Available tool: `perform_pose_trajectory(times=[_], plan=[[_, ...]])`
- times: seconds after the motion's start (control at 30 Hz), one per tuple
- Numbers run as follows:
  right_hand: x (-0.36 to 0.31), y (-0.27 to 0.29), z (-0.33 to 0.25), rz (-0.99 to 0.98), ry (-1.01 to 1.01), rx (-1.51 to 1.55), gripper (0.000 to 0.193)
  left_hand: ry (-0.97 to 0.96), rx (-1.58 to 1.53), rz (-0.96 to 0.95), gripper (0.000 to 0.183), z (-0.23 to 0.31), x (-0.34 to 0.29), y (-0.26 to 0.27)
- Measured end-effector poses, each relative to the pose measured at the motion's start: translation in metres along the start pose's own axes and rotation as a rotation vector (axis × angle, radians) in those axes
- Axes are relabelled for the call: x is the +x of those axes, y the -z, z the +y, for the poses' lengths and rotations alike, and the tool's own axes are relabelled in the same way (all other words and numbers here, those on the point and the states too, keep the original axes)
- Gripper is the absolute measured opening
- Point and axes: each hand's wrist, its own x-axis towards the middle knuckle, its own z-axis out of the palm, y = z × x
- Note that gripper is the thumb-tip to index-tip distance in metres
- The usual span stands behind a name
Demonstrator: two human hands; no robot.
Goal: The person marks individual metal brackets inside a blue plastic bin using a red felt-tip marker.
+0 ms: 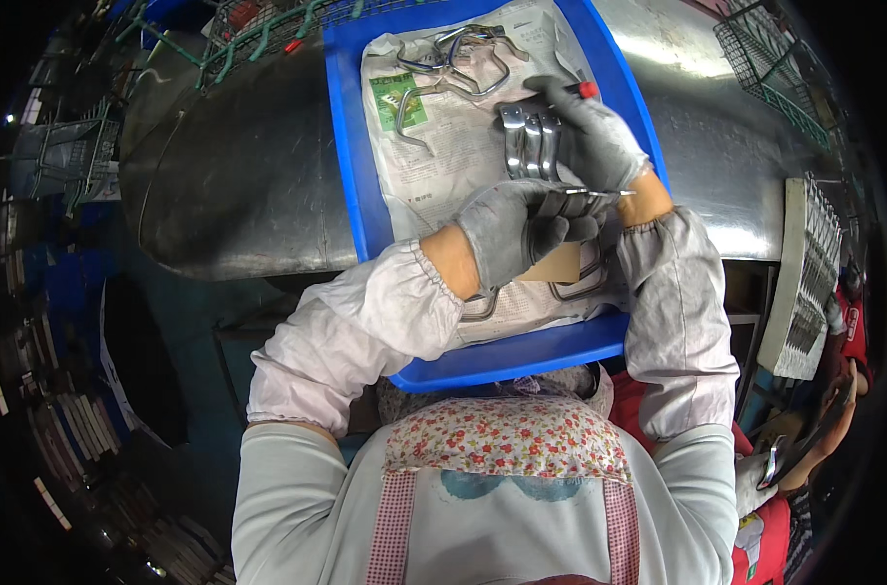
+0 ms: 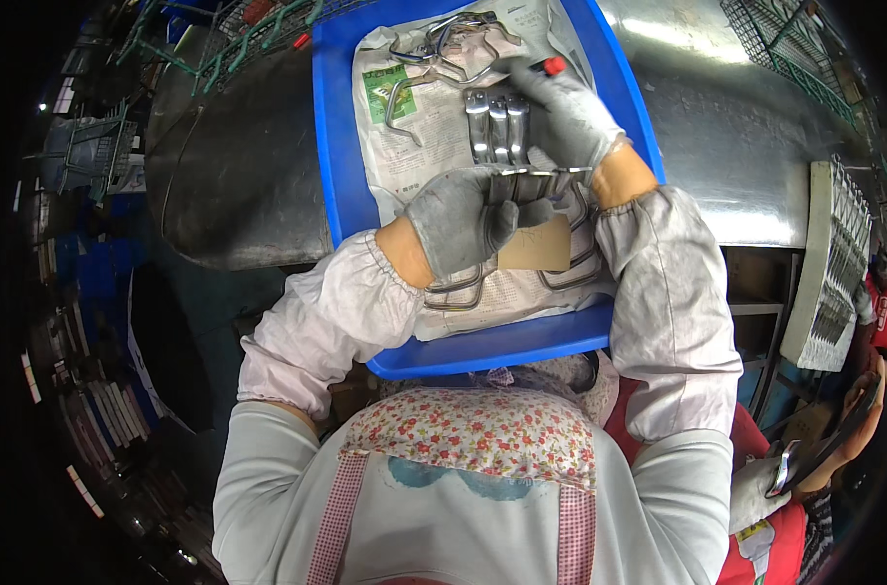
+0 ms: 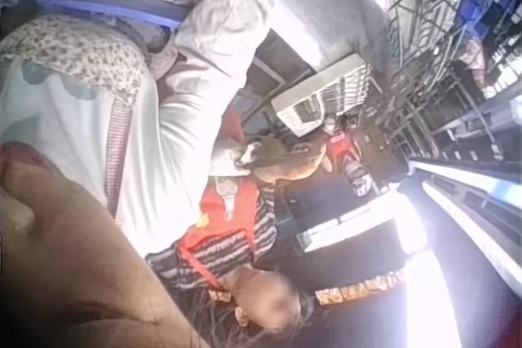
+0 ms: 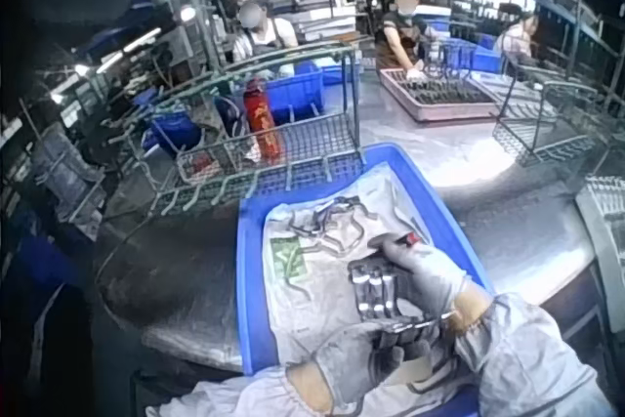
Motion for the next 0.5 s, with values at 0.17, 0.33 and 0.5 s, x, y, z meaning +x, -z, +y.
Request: perform_pose_trajectory(times=[0.17,0.33,0.5], plan=[[-0.02,0.011,-0.025,0.366,0.42,-0.655,0.037,-0.121,0.032,0.155,0.031,0.002,0.004,0.0],[-0.033,0.01,-0.031,0.174,0.441,-0.626,0.027,-0.049,-0.079,0.129,0.029,0.01,0.005,0.01],[-0.036,-0.007,-0.027,0.1,0.294,-0.661,0.014,-0.08,-0.097,0.11,0.029,0.009,0.006,0.008]])
